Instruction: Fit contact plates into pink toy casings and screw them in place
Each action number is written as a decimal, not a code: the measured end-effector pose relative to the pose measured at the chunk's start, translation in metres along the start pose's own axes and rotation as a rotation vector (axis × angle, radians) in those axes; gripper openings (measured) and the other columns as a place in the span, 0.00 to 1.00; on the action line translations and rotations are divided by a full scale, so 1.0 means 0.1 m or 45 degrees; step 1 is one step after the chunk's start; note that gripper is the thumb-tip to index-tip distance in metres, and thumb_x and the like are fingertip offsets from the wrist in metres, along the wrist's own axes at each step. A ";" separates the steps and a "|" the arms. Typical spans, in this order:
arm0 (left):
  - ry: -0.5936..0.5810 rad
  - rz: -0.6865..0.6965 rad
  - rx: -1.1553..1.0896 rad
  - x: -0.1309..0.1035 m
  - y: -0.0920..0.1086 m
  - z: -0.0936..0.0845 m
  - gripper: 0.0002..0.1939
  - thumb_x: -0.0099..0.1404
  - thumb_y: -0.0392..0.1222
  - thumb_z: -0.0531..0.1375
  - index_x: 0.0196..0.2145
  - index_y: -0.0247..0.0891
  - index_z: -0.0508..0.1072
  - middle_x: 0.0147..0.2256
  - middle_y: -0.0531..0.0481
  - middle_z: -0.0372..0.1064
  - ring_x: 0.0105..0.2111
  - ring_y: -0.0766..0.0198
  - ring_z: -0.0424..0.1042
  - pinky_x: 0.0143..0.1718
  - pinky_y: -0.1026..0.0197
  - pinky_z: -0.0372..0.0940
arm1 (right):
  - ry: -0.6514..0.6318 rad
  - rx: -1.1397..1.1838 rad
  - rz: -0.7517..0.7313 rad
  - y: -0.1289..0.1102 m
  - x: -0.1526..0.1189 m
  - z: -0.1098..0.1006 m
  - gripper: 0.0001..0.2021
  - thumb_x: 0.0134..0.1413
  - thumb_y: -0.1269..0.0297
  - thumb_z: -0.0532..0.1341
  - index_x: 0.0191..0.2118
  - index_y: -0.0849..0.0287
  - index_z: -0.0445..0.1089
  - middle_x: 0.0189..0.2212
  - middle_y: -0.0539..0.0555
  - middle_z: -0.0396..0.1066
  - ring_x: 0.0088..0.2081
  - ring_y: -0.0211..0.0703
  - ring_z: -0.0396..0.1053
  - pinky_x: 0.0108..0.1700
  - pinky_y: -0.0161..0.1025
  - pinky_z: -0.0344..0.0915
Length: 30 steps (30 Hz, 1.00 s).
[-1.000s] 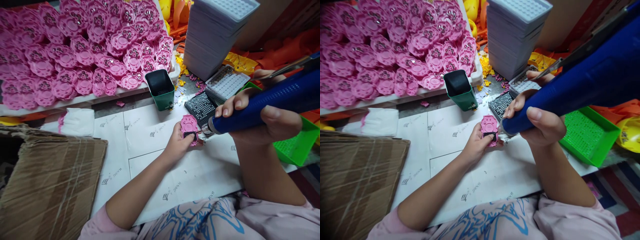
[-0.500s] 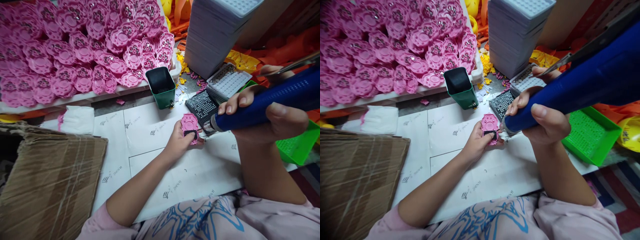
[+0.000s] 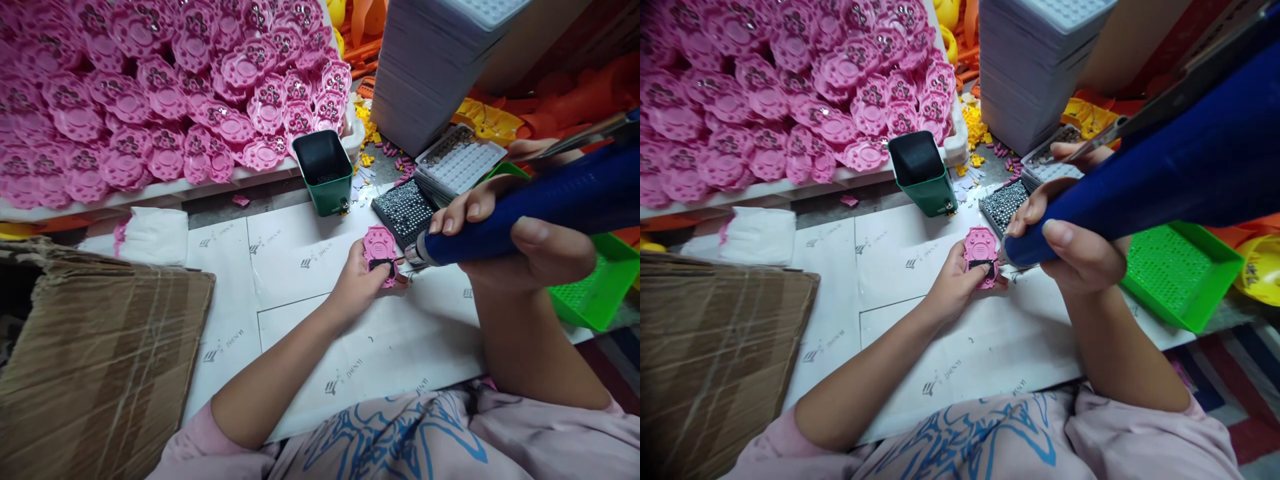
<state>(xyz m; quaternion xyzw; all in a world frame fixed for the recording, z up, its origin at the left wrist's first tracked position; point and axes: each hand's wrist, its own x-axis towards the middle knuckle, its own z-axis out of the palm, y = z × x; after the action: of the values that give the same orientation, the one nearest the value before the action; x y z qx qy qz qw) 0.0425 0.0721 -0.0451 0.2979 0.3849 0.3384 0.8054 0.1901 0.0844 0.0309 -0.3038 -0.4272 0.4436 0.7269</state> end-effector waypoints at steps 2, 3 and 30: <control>0.019 0.006 0.034 -0.01 0.01 0.02 0.23 0.57 0.33 0.60 0.48 0.40 0.56 0.38 0.49 0.70 0.28 0.62 0.75 0.34 0.50 0.73 | -0.038 -0.025 -0.014 0.03 -0.03 0.01 0.19 0.35 0.63 0.67 0.40 0.46 0.71 0.21 0.45 0.69 0.21 0.42 0.67 0.24 0.42 0.67; 0.031 0.016 0.050 -0.01 0.02 0.03 0.22 0.57 0.33 0.59 0.48 0.39 0.56 0.37 0.50 0.70 0.27 0.62 0.74 0.33 0.51 0.72 | -0.059 -0.040 -0.023 0.05 -0.04 0.01 0.20 0.36 0.63 0.68 0.41 0.46 0.70 0.22 0.46 0.68 0.22 0.42 0.67 0.24 0.42 0.67; -0.064 -0.046 -0.002 0.01 0.06 -0.01 0.23 0.55 0.35 0.61 0.47 0.40 0.56 0.39 0.47 0.72 0.30 0.57 0.76 0.33 0.48 0.73 | 0.005 -0.006 -0.046 -0.09 0.04 -0.01 0.18 0.35 0.63 0.65 0.38 0.47 0.67 0.20 0.45 0.68 0.21 0.41 0.66 0.24 0.41 0.66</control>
<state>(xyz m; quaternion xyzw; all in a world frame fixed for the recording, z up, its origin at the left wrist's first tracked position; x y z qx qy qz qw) 0.0402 0.0762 -0.0418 0.2986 0.3696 0.3166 0.8210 0.1949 0.0837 0.0394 -0.2988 -0.4321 0.4288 0.7349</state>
